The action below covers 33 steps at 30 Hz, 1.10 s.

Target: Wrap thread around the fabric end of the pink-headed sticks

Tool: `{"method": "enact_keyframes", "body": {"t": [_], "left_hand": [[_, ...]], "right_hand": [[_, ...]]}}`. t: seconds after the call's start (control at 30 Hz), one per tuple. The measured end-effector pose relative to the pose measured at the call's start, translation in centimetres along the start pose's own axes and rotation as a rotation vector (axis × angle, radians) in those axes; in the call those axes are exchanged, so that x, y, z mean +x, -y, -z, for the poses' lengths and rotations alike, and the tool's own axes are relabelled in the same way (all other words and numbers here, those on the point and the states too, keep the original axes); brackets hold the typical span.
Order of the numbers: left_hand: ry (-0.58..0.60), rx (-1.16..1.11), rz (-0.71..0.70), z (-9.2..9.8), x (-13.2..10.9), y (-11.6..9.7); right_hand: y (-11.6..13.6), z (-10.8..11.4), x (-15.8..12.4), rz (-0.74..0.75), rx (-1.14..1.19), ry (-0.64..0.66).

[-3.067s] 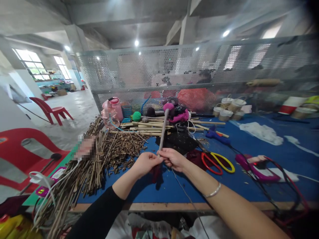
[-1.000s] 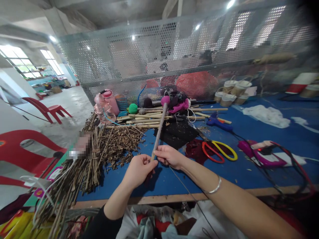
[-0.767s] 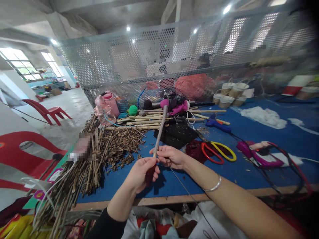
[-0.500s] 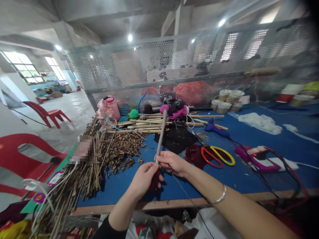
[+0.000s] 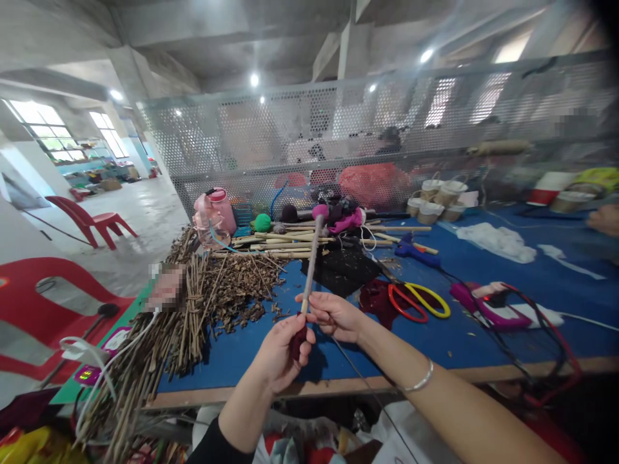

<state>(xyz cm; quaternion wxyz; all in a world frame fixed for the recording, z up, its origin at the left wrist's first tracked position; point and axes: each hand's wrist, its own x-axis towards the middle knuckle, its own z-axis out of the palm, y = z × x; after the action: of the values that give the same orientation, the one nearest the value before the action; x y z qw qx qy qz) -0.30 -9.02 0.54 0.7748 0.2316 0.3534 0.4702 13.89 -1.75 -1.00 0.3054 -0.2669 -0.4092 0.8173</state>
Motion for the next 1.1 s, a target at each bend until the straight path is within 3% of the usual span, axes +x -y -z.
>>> {"method": "enact_keyframes", "body": {"t": [0.1,0.2,0.3,0.4,0.53,0.67,0.77,0.9,1.0,1.03,1.1], "left_hand": [[-0.012,-0.103,0.086,0.0,-0.1,0.5],[0.023,0.188,0.111,0.5,0.1,0.5],[-0.073,0.554,-0.054,0.8,1.0,-0.6],[-0.183,0.763,-0.218,0.3,2.8,-2.3],[-0.029,0.852,-0.151,-1.1,5.5,-3.6],[0.099,0.716,-0.042,-1.6,7.0,-3.3],[0.121,0.708,-0.070,-1.4,7.4,-2.6],[0.147,0.771,-0.119,-1.7,6.6,-1.9],[0.183,1.014,-0.302,-2.8,4.7,-1.7],[0.135,1.136,-0.444,-3.3,3.8,-1.8],[-0.093,1.367,-0.866,-4.7,1.8,-2.1]], "right_hand": [[-0.1,-0.4,-0.2,0.026,-0.018,-0.041],[0.0,-0.7,-1.1,0.015,-0.123,-0.123],[0.4,-0.8,-2.2,-0.005,-0.239,-0.185],[1.1,-0.9,-2.9,0.025,-0.340,-0.238],[1.4,-1.2,-3.0,0.059,-0.408,-0.251],[1.0,-1.0,-3.2,0.028,-0.315,-0.261],[0.6,-0.7,-3.4,-0.003,-0.298,-0.258],[0.3,-0.9,-4.3,0.139,-0.442,-0.282],[0.9,-1.1,-6.3,0.196,-0.533,-0.295],[1.2,-1.1,-7.2,0.187,-0.542,-0.289],[2.0,-0.8,-9.5,0.156,-0.546,-0.257]]}}
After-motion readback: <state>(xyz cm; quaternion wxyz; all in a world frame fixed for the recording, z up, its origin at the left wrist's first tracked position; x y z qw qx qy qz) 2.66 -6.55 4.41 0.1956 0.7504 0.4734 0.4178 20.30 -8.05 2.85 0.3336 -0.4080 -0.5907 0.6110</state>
